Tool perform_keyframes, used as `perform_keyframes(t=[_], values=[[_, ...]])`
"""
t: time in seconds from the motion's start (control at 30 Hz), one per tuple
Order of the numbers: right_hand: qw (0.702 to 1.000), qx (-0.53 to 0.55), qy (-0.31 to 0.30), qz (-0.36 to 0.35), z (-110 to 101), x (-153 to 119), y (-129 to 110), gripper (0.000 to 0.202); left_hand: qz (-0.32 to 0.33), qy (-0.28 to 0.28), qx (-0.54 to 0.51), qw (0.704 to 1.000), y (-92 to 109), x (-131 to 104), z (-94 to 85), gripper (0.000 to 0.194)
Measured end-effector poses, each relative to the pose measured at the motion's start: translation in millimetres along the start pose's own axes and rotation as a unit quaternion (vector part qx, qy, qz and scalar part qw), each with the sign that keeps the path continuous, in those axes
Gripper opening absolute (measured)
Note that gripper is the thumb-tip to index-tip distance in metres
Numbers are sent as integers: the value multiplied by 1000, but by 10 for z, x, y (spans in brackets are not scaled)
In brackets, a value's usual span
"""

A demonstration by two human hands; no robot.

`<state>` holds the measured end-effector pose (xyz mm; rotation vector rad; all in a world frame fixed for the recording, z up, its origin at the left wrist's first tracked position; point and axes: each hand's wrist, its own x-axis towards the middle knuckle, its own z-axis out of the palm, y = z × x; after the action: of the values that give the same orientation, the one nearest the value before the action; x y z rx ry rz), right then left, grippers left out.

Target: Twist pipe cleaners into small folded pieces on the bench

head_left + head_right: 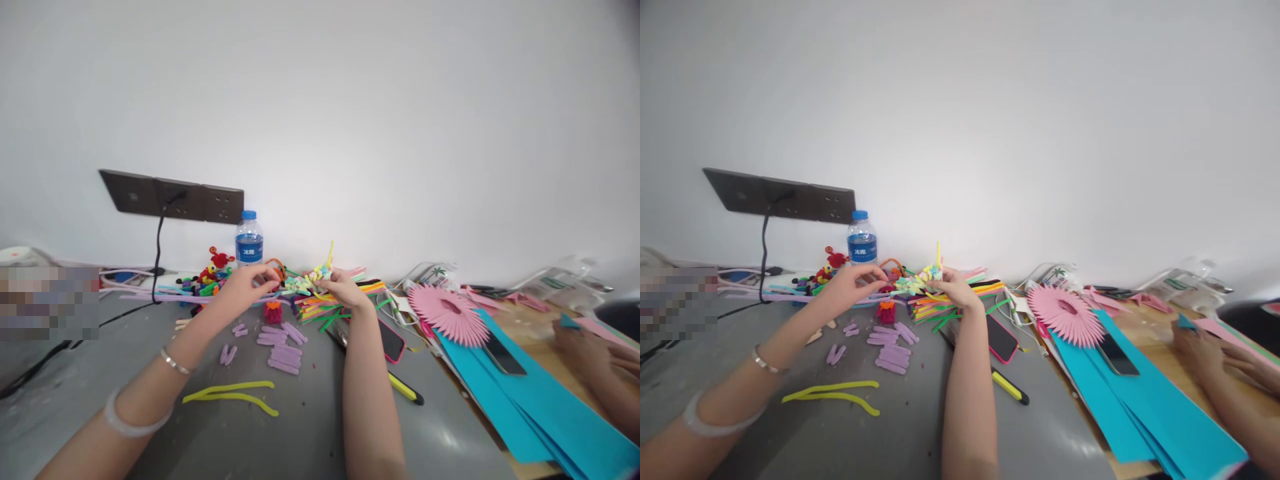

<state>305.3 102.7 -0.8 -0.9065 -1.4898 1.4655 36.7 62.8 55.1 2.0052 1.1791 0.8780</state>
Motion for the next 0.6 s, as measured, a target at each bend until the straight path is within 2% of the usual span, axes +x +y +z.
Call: perform_keyframes(t=[0.13,0.27,0.47,0.6], values=[[1000,-5,-2,-13,-2,17,12,32,39,-16,46,998,152,290,58,21],[1000,-14,2,-23,-10,34,29,32,60,-69,64,994,242,492,139,19],[999,-22,9,-33,12,31,-13,31,109,-80,90,987,314,537,237,20],[999,-20,6,-32,29,27,-48,30,93,-69,74,990,296,521,272,23]])
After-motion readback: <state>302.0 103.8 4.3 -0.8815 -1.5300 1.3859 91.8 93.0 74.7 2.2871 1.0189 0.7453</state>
